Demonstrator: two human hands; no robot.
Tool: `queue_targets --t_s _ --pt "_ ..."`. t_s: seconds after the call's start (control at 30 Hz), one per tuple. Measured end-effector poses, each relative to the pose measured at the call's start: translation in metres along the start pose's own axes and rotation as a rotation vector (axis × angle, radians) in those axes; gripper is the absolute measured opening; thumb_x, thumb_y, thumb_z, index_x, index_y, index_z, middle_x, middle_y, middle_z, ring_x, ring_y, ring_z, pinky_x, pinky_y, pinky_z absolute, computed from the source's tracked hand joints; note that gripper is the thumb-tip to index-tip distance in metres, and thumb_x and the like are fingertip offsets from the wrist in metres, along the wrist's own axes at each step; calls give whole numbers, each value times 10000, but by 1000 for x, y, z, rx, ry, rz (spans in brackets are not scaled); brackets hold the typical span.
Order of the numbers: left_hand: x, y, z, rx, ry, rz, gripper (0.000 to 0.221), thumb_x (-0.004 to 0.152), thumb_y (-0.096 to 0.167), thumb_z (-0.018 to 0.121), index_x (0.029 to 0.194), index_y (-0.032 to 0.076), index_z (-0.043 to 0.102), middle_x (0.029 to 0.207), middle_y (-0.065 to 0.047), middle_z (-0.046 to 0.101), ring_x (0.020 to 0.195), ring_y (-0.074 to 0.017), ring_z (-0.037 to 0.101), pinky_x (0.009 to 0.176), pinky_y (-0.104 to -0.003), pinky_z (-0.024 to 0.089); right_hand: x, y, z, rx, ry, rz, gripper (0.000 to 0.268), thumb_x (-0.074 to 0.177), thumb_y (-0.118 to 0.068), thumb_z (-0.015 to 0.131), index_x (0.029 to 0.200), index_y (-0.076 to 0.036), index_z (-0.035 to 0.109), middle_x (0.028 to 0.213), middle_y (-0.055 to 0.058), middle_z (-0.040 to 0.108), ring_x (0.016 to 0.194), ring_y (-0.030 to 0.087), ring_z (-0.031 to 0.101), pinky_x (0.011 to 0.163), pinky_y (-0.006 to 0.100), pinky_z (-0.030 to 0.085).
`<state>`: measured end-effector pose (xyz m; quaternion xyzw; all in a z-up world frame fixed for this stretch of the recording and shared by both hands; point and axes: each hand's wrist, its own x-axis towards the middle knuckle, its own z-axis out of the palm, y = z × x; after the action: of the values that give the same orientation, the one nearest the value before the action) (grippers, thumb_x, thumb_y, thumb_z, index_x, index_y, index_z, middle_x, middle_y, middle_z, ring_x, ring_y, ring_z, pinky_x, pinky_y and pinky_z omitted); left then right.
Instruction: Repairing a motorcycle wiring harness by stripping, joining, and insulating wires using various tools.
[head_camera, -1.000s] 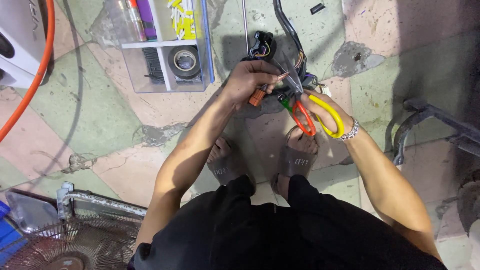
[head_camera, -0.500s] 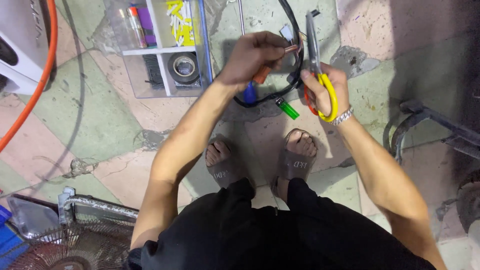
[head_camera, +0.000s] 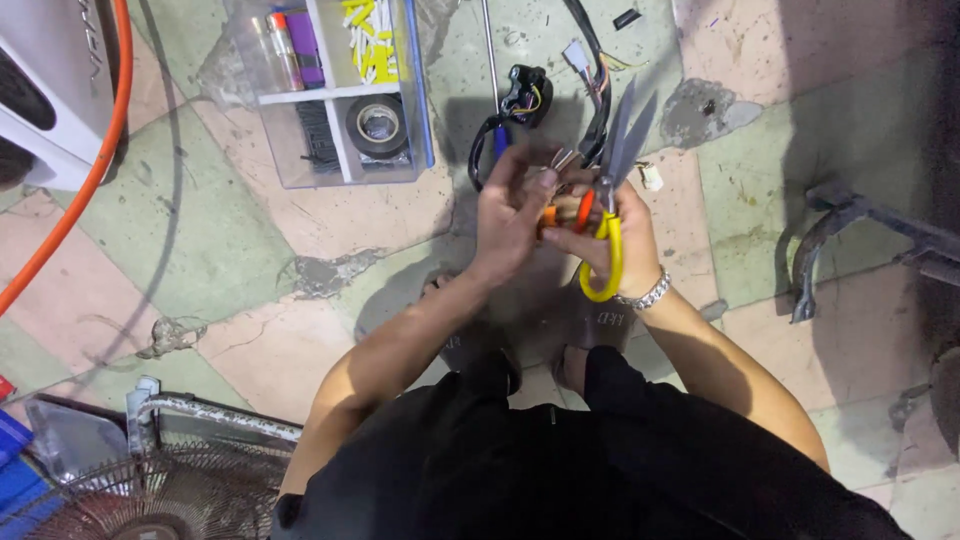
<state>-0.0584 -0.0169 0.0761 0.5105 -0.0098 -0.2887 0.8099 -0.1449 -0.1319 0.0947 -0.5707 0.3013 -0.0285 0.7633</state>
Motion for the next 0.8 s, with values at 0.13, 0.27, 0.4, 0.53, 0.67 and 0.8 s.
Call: queue_targets --t_s 0.13,0.27,0.4,0.53,0.67,0.8 --pt "-9 7 -27 314 -40 94 305 908 139 791 1137 -3 646 1080 -154 669 1018 -312 716 867 -428 588 -7 27 7 -63 88 -74 551 710 83 900 1119 -19 544 975 122 718 929 192 733 809 294 614" --pt "-18 7 -44 544 -42 61 142 809 157 901 768 94 780 851 -72 762 838 -225 777 738 -288 598 -20 22 18 -320 155 -44 560 696 22 947 1097 -72 568 824 85 720 763 178 721 714 290 597" --pt "-31 20 -54 456 -14 -228 181 865 163 854 794 17 772 735 -110 736 755 -96 625 628 -268 528 -28 44 6 -275 122 -31 533 726 -51 951 1077 -119 555 981 83 770 790 118 707 709 242 562" --pt "-47 -2 -75 94 -24 -542 198 839 129 850 813 -37 745 718 -164 725 635 -182 718 584 -255 561 -37 96 -26 262 -126 216 422 759 11 826 1108 -48 598 989 147 738 825 213 743 745 335 617" --pt "-50 26 -62 754 -181 -258 125 878 110 796 820 4 766 678 -186 717 696 -285 764 557 -310 551 -51 103 -33 31 -12 215 565 710 46 895 1171 -47 583 1074 145 756 971 223 745 878 355 612" --pt "-43 36 -59 684 -49 -328 182 835 83 838 718 -11 735 711 -177 734 714 -200 715 685 -340 571 -51 85 -15 -160 34 184 586 701 -44 947 1152 -75 574 1079 109 767 992 204 739 895 339 601"
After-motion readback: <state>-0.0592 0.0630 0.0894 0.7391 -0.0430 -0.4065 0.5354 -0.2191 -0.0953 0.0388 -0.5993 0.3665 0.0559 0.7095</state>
